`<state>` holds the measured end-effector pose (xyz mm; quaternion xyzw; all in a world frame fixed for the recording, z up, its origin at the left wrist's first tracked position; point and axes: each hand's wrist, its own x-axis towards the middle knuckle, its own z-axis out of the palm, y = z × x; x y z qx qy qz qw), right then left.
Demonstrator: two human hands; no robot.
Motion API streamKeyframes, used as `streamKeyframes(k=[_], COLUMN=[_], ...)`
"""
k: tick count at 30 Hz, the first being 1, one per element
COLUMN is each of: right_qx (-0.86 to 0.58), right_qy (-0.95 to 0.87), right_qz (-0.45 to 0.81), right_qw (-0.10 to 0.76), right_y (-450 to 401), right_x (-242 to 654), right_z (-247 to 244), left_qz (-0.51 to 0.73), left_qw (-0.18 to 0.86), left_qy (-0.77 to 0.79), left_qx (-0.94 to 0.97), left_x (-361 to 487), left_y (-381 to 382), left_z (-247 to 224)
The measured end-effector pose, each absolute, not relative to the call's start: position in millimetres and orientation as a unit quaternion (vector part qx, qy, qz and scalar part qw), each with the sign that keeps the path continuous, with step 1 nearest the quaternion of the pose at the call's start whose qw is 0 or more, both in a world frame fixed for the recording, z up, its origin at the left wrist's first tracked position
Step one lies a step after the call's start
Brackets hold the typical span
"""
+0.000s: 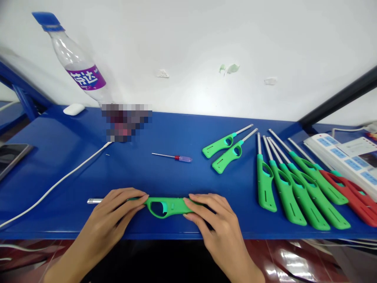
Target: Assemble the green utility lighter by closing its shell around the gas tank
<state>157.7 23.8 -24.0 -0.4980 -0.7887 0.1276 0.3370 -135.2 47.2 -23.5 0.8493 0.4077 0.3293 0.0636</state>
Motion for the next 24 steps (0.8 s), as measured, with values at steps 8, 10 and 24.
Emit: streamKeyframes(k=[8, 10, 24], right_qx=[-0.511, -0.512, -0.460], right_qy=[-0.786, -0.792, -0.869], right_qz=[0.124, 0.119, 0.079], right_qw=[0.325, 0.310, 0.163], right_y=[20, 21, 24], right_x=[156, 158, 118], right_z=[-27, -27, -9], left_qz=[0.325, 0.321, 0.323], left_qw=[0.057, 0.056, 0.083], left_qy=[0.405, 0.402, 0.405], left_qx=[0.853, 0.856, 0.852], left_x=[-136, -136, -131], left_y=[44, 44, 45], left_z=[-24, -24, -29])
